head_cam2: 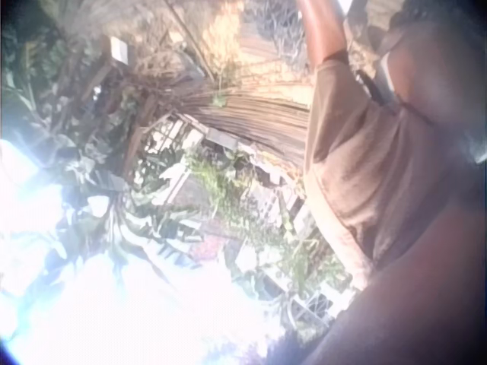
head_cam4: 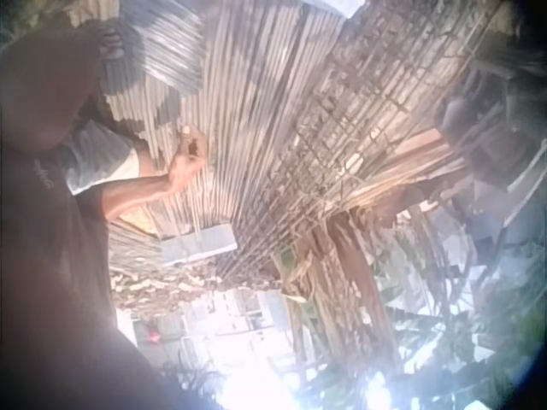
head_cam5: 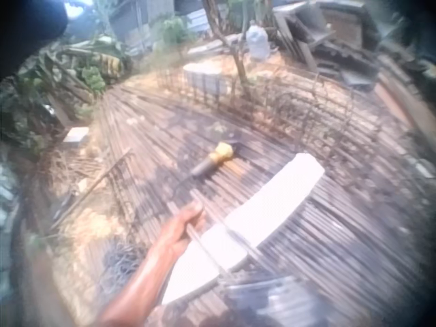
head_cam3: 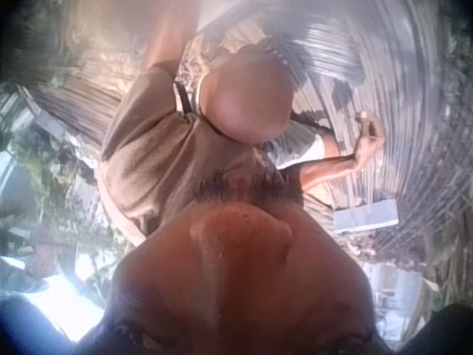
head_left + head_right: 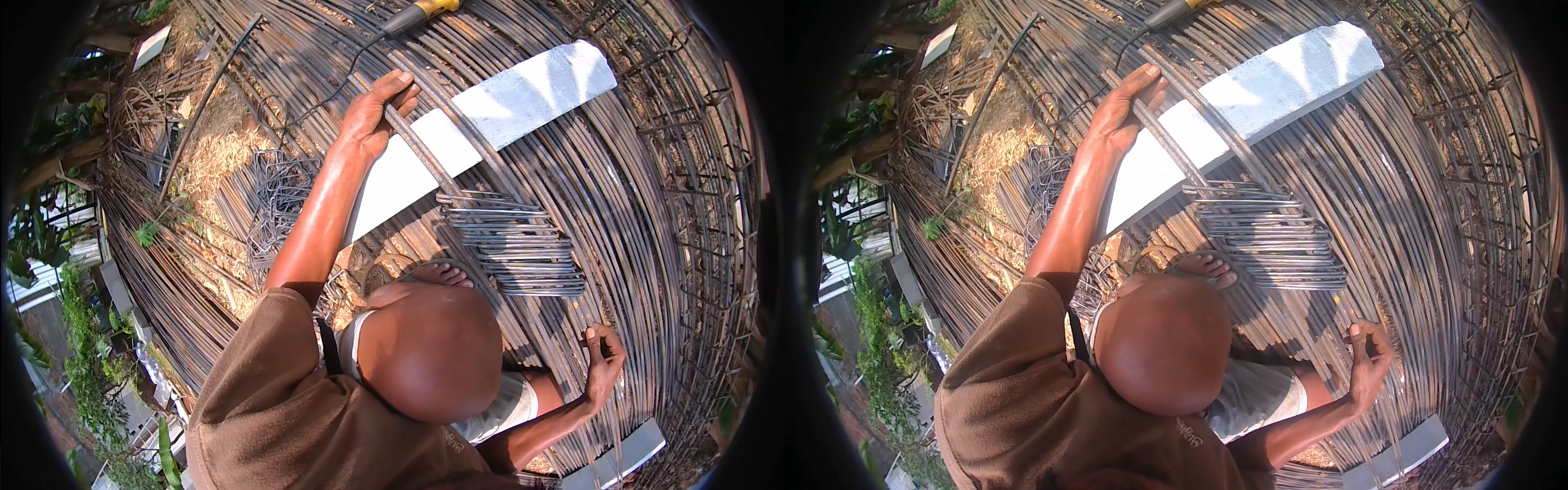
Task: The person uses an angle grinder to cut a long metal rebar rod, then bends the cut pieces into U-shaped stirrups by hand. The person arranges the bent pieces on the ground and handles a bundle of wire ties.
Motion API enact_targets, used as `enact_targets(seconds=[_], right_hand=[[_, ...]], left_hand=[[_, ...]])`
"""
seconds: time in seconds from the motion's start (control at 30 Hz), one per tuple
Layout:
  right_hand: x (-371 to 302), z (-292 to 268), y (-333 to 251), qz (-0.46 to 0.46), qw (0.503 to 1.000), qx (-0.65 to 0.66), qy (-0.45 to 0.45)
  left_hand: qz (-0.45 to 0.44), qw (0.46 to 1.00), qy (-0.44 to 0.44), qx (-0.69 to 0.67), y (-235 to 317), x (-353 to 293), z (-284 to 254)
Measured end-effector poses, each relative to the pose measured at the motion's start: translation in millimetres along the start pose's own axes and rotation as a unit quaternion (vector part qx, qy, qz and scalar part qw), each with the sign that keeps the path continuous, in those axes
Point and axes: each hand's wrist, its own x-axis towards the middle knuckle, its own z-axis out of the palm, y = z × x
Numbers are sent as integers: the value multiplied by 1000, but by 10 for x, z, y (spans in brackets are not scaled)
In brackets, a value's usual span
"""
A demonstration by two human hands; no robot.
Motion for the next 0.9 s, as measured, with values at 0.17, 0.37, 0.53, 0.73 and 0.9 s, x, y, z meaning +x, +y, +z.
enact_targets(seconds=[0.17, 0.37, 0.53, 0.73, 0.9], right_hand=[[32, -11, -5, 5, 1000, 12, 10], [43, 43, -121, 15, 998, 15, 58], [158, 57, -12, 16, 998, 12, 57], [108, 94, -142, -39, 996, -29, 68], [-285, 499, -337, 31, 977, 93, 191]], left_hand=[[-14, 998, -56, 37, 64, -125, 89], [-25, 987, -115, 108, 114, -235, 27], [-24, 974, -150, 167, 102, -148, 31], [87, 940, 135, 300, 101, -251, -134], [275, 891, -7, 361, 234, -961, 296]])
